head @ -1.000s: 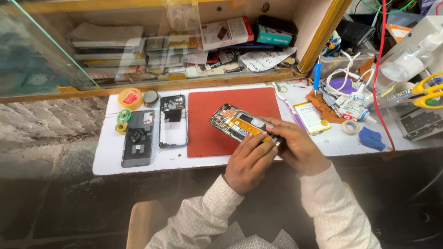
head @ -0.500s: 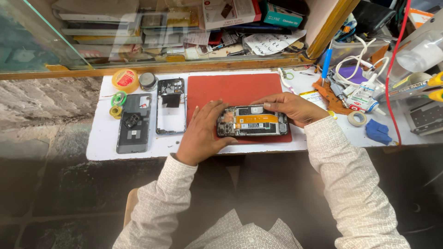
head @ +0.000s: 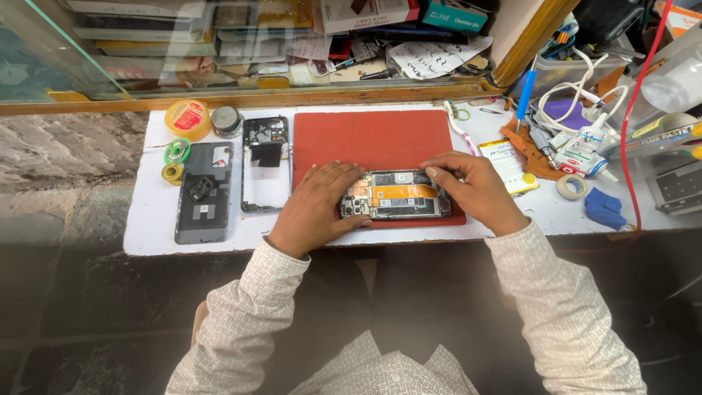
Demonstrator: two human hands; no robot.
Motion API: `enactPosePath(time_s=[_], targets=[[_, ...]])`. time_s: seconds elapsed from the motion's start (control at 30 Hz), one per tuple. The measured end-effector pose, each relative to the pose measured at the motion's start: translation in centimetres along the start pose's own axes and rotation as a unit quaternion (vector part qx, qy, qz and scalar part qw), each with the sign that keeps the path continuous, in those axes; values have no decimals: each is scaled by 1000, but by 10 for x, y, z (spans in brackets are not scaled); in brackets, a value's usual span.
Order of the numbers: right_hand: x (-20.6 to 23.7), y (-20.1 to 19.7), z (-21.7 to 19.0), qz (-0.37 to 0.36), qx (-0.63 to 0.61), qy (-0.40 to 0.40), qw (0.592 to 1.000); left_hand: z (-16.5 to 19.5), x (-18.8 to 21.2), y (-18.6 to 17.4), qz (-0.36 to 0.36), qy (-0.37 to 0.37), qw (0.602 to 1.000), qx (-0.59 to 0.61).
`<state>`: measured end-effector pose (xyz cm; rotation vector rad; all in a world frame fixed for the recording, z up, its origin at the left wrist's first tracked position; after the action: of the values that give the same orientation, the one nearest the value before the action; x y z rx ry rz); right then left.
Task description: The person cuts a strip of double-sided adhesive tape with scissors, peels its backing, and applies the tape along the edges of a green phone back cover. They then press the back cover onto the phone frame and press the assembled phone together on the work mat.
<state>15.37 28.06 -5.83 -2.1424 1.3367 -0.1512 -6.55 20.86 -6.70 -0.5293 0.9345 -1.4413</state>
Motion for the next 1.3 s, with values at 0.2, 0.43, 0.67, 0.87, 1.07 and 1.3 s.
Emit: enactPosePath(time_s=[0.2, 0.43, 0.67, 0.87, 1.07, 1.3], targets=[[14, -24, -43, 58, 62, -147, 985, -1, 1, 3, 1, -4, 1000, -3], [41, -11, -58, 80, 29, -154, 984, 19, -3, 0, 14, 0, 998, 53], [37, 13, -63, 88, -29, -175, 980, 35, -22, 16, -3, -33, 999, 19], [32, 16, -60, 103, 44, -160, 981, 30, -33, 29, -49, -66, 996, -29], [32, 20, -73, 94, 65, -212, 971, 31, -42, 37, -89, -76, 993, -23], [24, 32, -83, 38, 113, -253, 960, 31, -54, 36, -138, -70, 988, -1]])
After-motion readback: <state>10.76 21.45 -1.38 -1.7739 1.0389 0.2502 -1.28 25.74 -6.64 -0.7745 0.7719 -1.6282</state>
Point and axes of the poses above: each hand's wrist, its own x-axis away from the middle knuckle, its own y-axis out of the palm, z = x × y, the point moved 10 cm from there along -x, towards the middle knuckle, and after that the axes turned 13 degrees about -y, right-handed, at the moved point
